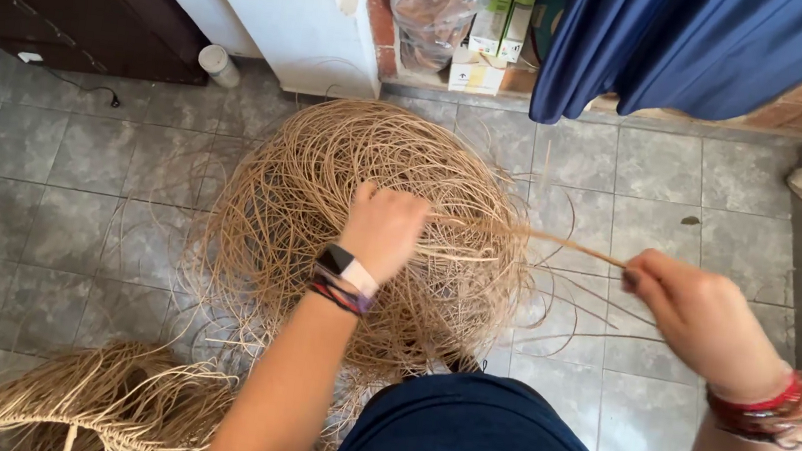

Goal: Weaving natural fiber strands onto a circular frame to create a decorative furniture piece

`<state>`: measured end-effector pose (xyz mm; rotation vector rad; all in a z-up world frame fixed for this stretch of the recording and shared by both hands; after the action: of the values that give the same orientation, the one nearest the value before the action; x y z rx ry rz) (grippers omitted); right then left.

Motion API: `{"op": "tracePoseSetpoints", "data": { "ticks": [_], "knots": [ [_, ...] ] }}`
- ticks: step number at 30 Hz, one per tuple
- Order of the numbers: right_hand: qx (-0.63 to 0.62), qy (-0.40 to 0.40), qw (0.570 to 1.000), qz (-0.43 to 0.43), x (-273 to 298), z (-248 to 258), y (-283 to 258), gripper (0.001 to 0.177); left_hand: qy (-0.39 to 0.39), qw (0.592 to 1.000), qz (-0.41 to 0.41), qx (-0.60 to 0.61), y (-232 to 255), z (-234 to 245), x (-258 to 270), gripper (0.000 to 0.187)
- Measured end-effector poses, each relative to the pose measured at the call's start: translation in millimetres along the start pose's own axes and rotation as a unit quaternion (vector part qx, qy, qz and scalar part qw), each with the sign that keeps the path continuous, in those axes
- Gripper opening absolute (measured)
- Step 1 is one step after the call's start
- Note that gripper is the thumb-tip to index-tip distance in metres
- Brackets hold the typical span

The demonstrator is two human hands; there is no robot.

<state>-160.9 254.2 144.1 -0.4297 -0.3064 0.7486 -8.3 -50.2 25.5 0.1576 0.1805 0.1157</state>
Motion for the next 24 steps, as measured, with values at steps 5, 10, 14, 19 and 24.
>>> {"op": "tracePoseSetpoints", "data": {
  "ticks": [5,10,14,19,24],
  "knots": [
    [-0.050,-0.121,0.991,0.009,-15,-56,-61,0.025,-0.033,0.962,-0.070,0.261,78,14,-14,0.020],
    [-0.053,-0.099,0.994,0.013,-13,-55,-21,0.021,-0.053,0.954,-0.092,0.281,67,57,0,0.019],
    [-0.143,-0.114,0.983,-0.028,-4,-36,-1,0.019,0.020,0.948,-0.033,0.317,48,74,15,0.013],
    [-0.166,-0.132,0.976,0.052,-4,-57,-30,0.015,0.084,0.947,-0.040,0.308,78,71,22,0.016],
    [-0.191,-0.149,0.967,0.073,-17,-73,-17,0.026,0.229,0.967,0.048,0.095,61,63,43,0.014]
  ]
}}
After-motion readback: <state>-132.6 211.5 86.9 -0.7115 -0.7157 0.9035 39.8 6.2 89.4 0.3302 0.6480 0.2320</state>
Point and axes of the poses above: each hand's wrist, its own x-axis away from the middle knuckle, its own z-axis out of the back of the hand, y = z × x, the point moved 3 cm from there along -x, towards the middle knuckle, and after that the axes turned 2 degrees about -x, right-handed, at the moved point
